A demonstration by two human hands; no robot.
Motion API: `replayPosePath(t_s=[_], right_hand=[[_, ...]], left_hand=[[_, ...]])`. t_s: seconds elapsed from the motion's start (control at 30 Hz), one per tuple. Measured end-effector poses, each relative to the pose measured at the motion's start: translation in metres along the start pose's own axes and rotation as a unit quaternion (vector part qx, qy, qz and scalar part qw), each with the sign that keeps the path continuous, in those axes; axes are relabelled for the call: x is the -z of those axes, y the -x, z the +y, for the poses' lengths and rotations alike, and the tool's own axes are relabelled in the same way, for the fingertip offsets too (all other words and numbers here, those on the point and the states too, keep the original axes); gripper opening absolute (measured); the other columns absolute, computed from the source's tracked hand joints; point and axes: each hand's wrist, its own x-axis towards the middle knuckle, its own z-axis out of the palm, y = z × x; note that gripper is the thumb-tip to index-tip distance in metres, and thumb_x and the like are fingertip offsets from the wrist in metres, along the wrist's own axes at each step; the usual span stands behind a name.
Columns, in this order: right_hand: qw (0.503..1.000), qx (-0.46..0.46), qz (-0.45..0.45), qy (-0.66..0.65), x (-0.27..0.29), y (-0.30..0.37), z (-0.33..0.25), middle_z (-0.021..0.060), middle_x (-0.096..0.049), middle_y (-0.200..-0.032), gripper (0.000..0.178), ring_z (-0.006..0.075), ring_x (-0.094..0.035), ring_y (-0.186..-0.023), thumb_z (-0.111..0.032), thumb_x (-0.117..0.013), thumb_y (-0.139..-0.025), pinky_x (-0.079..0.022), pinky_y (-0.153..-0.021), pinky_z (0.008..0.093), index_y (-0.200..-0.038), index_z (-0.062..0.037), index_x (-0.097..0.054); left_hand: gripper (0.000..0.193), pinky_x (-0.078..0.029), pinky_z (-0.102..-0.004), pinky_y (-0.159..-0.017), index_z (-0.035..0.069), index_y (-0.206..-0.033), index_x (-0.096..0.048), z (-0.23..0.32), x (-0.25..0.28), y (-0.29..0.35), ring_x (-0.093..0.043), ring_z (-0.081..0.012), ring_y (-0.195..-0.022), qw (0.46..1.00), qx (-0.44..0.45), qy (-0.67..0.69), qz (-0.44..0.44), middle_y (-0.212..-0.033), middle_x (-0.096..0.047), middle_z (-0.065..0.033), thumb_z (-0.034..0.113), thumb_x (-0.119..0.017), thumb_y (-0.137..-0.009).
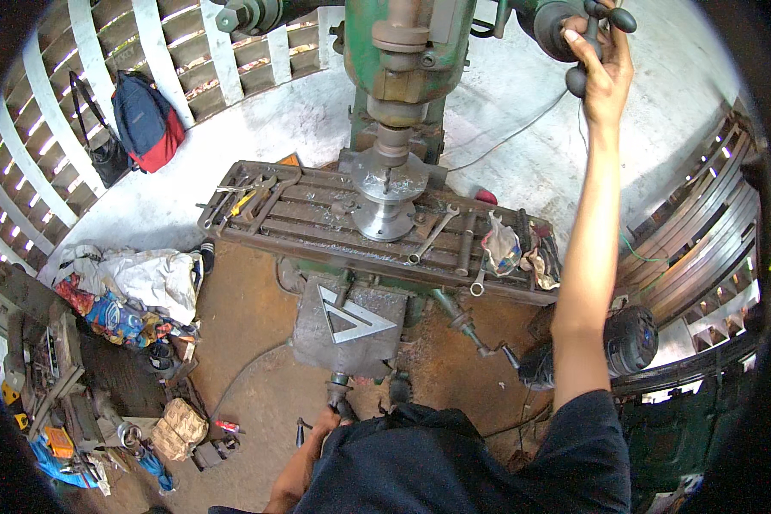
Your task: The person operates a drill press on a circular metal workpiece, repeatedly lowering and raising the spindle to drill holes. They adjust the machine's controls and clear metal shavings from the workpiece surface during the process.
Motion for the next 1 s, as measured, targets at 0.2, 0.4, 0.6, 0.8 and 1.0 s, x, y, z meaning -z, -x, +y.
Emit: replayPosePath(t_s=[0.2, 0.4, 0.6, 0.8, 1.0], right_hand=[[0.994, 0.045, 0.093, -0.02, -0.031, 0.008, -0.006, 0.0042, -0.057, -0.092, 0.073, 0.0109, -0.053, -0.08, -0.01, -0.069, -0.08, -0.041, -0.071, 0.0231, -0.145, -0.006, -0.036], [0.968, 0.026, -0.251, 0.001, 0.027, -0.009, -0.019, 0.0133, -0.053, -0.121, 0.133, 0.0233, -0.05, -0.114, -0.024, -0.093, -0.061, -0.039, -0.1, 0.0394, -0.156, -0.0161, 0.0], [0.957, 0.033, -0.286, 0.042, 0.063, -0.021, 0.005, 0.0141, -0.054, -0.123, 0.145, 0.0277, -0.049, -0.121, -0.026, -0.099, -0.048, -0.036, -0.105, 0.0442, -0.155, -0.0149, -0.002], [0.98, 0.068, -0.178, -0.057, 0.045, -0.01, 0.019, 0.013, -0.059, -0.117, 0.143, 0.0287, -0.052, -0.121, -0.029, -0.099, -0.044, -0.037, -0.104, 0.0439, -0.154, -0.0124, -0.01], [0.986, 0.1, -0.114, 0.064, 0.023, 0.017, 0.011, 0.021, -0.059, -0.129, 0.113, 0.0288, -0.055, -0.123, -0.008, -0.091, -0.063, -0.049, -0.101, 0.0427, -0.148, -0.0159, -0.018]], left_hand=[[0.047, -0.051, -0.0493, -0.084, -0.009, -0.109, -0.061, 0.016, 0.008, 0.01, -0.065, -0.045, -0.099, 0.998, -0.023, -0.056, -0.007, -0.102, -0.065, -0.0345, 0.026, -0.057, -0.079], [0.045, -0.05, -0.0499, -0.084, -0.01, -0.109, -0.06, 0.005, -0.001, 0.005, -0.065, -0.0459, -0.098, 1.0, 0.018, 0.021, 0.008, -0.1, -0.065, -0.0348, 0.023, -0.056, -0.079], [0.041, -0.05, -0.0485, -0.085, -0.01, -0.111, -0.058, 0.015, 0.006, 0.006, -0.064, -0.045, -0.102, 0.999, 0.021, 0.043, -0.017, -0.103, -0.065, -0.0338, 0.015, -0.055, -0.078], [0.041, -0.05, -0.0488, -0.087, -0.008, -0.113, -0.059, 0.022, 0.006, 0.009, -0.062, -0.0453, -0.106, 0.992, 0.105, 0.063, 0.0, -0.109, -0.064, -0.0329, 0.017, -0.055, -0.08], [0.045, -0.05, -0.0502, -0.086, -0.007, -0.115, -0.059, 0.012, 0.004, 0.005, -0.062, -0.0453, -0.104, 0.995, 0.08, 0.051, -0.001, -0.107, -0.065, -0.0321, 0.023, -0.057, -0.081]])
